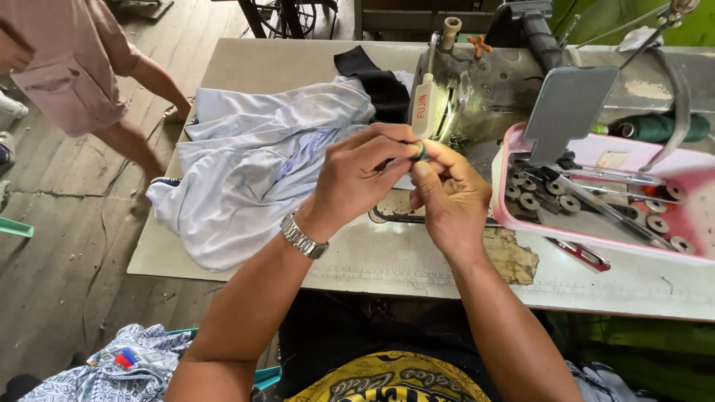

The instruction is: Examining a small elastic loop and searching for parts in a tray at a sewing workstation.

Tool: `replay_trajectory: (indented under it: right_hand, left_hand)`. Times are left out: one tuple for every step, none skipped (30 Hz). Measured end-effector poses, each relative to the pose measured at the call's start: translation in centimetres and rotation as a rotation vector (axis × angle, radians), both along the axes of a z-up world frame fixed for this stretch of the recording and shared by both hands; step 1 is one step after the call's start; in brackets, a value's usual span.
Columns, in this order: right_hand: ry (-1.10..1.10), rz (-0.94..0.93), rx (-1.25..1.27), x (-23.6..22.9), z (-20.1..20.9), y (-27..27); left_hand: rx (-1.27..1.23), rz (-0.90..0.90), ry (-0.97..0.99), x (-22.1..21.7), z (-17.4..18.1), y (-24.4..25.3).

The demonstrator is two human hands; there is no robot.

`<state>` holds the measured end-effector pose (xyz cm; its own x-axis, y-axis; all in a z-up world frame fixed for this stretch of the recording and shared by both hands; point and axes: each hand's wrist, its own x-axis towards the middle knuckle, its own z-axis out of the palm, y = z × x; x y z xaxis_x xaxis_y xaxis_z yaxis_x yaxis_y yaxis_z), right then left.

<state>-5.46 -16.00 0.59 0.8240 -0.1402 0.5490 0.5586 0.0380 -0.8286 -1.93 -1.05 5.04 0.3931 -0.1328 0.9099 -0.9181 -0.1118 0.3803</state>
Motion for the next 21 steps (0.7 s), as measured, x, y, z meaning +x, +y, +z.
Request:
replay_trajectory:
  right_hand:
    - [-0.020, -0.043, -0.012, 0.1, -0.1, -0.1]
    - [-0.021, -0.049, -0.014, 0.1, 0.0, 0.0]
    - [-0.028, -0.058, -0.017, 0.1, 0.2, 0.0]
    - [-0.037, -0.068, -0.022, 0.1, 0.5, 0.0]
    - [-0.039, -0.075, -0.026, 0.0, 0.6, 0.0]
    - [-0.030, -0.085, -0.037, -0.1, 0.7, 0.0]
    - [-0.021, -0.096, -0.048, -0.1, 0.8, 0.1]
    - [-0.020, -0.092, -0.054, 0.1, 0.7, 0.1]
    - [-0.032, -0.104, -0.051, 0.2, 0.5, 0.2]
    - [-0.040, -0.115, -0.047, 0.3, 0.3, 0.2]
    - [-0.037, -0.110, -0.052, 0.5, 0.2, 0.2]
    - [-0.062, -0.112, -0.047, 0.6, 0.0, 0.2]
    - [-0.087, -0.113, -0.041, 0.7, -0.2, 0.2]
    - [-0.085, -0.111, -0.044, 0.7, -0.2, 0.3]
    - [-0.086, -0.112, -0.045, 0.6, -0.1, 0.5]
    - [-0.088, -0.115, -0.047, 0.6, -0.1, 0.5]
    - [-0.087, -0.115, -0.049, 0.7, -0.2, 0.5]
    - [-0.091, -0.111, -0.048, 0.8, -0.4, 0.5]
    - [-0.094, -0.107, -0.047, 0.9, -0.6, 0.4]
    - [-0.092, -0.106, -0.050, 0.9, -0.8, 0.4]
    - [-0.099, -0.098, -0.050, 1.0, -1.0, 0.3]
  left_hand:
    - [0.009, -0.014, -0.052, 0.4, -0.3, -0.3]
    - [0.006, -0.020, -0.053, 0.5, -0.2, -0.3]
    - [0.010, -0.020, -0.046, 0.7, -0.1, -0.4]
    - [0.012, -0.020, -0.039, 0.9, 0.1, -0.5]
    - [0.008, -0.027, -0.042, 1.0, 0.1, -0.6]
    - [0.012, -0.028, -0.062, 1.2, 0.2, -0.6]
    - [0.016, -0.029, -0.082, 1.3, 0.2, -0.6]
    - [0.011, -0.026, -0.081, 1.4, 0.1, -0.6]
    - [0.000, -0.035, -0.086, 1.6, -0.1, -0.5]
    - [-0.010, -0.043, -0.089, 1.6, -0.3, -0.5]
    - [-0.015, -0.039, -0.086, 1.9, -0.7, -0.4]
    - [-0.036, -0.040, -0.055, 2.1, -1.0, -0.4]
    - [-0.057, -0.042, -0.024, 2.4, -1.4, -0.5]
    - [-0.059, -0.040, -0.022, 2.4, -1.4, -0.4]
    - [-0.075, -0.051, 0.001, 2.4, -1.3, -0.3]
    - [-0.090, -0.063, 0.023, 2.4, -1.3, -0.3]
    - [-0.093, -0.063, 0.023, 2.5, -1.3, -0.4]
    - [-0.105, -0.071, 0.049, 2.5, -1.4, -0.4]
    - [-0.118, -0.079, 0.075, 2.6, -1.6, -0.5]
    - [-0.120, -0.079, 0.077, 2.7, -1.7, -0.5]
    - [-0.134, -0.099, 0.086, 2.9, -1.8, -0.5]
